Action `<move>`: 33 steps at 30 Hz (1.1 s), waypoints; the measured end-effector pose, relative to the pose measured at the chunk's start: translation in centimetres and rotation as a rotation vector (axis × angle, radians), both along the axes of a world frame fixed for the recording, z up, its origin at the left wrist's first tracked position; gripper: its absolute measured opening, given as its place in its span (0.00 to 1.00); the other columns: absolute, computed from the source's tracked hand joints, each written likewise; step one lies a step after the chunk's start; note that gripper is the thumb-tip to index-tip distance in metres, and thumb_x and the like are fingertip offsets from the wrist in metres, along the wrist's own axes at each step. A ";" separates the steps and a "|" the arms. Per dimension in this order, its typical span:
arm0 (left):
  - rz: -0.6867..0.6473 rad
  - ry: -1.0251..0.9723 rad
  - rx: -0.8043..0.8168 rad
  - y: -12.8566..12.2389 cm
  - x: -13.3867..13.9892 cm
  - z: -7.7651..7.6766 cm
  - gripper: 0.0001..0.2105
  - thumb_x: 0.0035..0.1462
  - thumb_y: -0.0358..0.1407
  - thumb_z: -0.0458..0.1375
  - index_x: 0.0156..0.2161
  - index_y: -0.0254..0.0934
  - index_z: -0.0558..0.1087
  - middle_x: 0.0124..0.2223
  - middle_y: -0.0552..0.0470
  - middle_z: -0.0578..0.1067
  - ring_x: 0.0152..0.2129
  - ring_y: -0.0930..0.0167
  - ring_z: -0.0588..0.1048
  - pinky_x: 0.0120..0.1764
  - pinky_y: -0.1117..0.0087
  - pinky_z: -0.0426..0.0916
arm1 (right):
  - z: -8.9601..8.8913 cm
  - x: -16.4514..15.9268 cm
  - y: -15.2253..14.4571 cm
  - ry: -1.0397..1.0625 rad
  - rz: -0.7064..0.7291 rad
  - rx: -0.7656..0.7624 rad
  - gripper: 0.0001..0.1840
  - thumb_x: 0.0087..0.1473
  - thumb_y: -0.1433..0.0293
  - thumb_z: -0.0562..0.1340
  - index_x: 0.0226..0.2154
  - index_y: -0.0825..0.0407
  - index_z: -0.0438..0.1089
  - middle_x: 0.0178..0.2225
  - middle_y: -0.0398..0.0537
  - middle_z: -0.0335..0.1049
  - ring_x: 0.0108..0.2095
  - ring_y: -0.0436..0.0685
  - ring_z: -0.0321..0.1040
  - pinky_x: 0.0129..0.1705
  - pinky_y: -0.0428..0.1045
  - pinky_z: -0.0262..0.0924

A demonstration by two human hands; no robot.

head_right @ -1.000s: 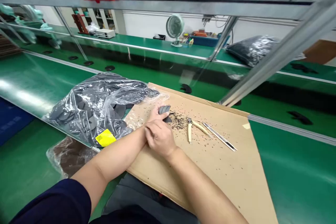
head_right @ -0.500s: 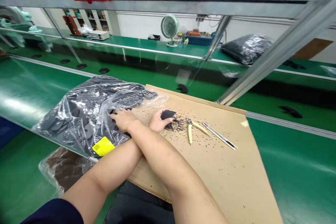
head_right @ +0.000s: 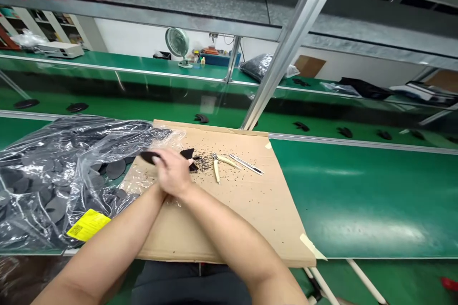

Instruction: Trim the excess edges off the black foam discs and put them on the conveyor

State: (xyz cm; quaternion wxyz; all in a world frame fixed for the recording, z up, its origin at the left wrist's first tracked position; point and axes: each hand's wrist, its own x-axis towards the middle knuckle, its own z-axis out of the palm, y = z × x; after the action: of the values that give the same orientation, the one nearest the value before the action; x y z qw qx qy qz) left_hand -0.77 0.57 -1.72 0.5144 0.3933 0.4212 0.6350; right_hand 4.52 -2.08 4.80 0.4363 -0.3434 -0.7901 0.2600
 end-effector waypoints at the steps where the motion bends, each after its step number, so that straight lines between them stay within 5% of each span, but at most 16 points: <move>1: -0.024 -0.021 -0.010 -0.1 0.0 0.2 0.21 0.41 0.42 0.68 0.41 0.35 0.72 0.37 0.47 0.75 0.41 0.60 0.75 0.45 0.59 0.70 | -0.3 2.3 0.0 0.145 -0.096 -0.028 0.11 0.61 0.66 0.54 0.43 0.49 0.69 0.42 0.48 0.72 0.42 0.55 0.68 0.47 0.52 0.64; 4: -0.109 -0.113 -0.110 -0.4 0.4 0.6 0.26 0.41 0.43 0.68 0.44 0.34 0.69 0.38 0.47 0.75 0.35 0.63 0.76 0.40 0.58 0.72 | -2.0 8.0 0.6 0.463 -0.305 -0.211 0.11 0.54 0.62 0.62 0.37 0.52 0.68 0.33 0.47 0.72 0.33 0.54 0.69 0.39 0.51 0.67; 8: -0.143 -0.140 -0.119 -0.7 0.8 0.8 0.25 0.43 0.42 0.68 0.45 0.33 0.68 0.41 0.47 0.76 0.36 0.67 0.75 0.44 0.60 0.71 | -4.5 11.1 1.3 0.548 -0.321 -0.389 0.15 0.48 0.60 0.66 0.34 0.53 0.68 0.29 0.45 0.70 0.27 0.50 0.67 0.32 0.48 0.67; 21: -0.170 0.116 -0.047 -1.8 0.6 0.7 0.24 0.43 0.39 0.69 0.46 0.33 0.72 0.44 0.45 0.77 0.42 0.64 0.75 0.48 0.62 0.69 | -5.6 10.4 1.3 0.466 -0.284 -0.452 0.16 0.46 0.61 0.67 0.35 0.53 0.69 0.26 0.43 0.68 0.25 0.50 0.64 0.29 0.47 0.66; 33: -0.113 0.156 -0.119 -2.0 0.7 1.3 0.26 0.40 0.39 0.70 0.45 0.32 0.72 0.42 0.45 0.77 0.39 0.65 0.75 0.47 0.62 0.69 | -5.1 10.7 0.8 0.295 -0.277 -0.254 0.13 0.51 0.65 0.63 0.40 0.52 0.72 0.27 0.44 0.69 0.26 0.51 0.64 0.31 0.47 0.64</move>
State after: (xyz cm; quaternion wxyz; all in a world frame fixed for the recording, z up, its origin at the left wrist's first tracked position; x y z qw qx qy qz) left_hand -0.04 -1.41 -0.46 0.5373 0.4336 0.4740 0.5465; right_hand 15.26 -1.24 -0.35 0.5317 -0.4590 -0.6240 0.3423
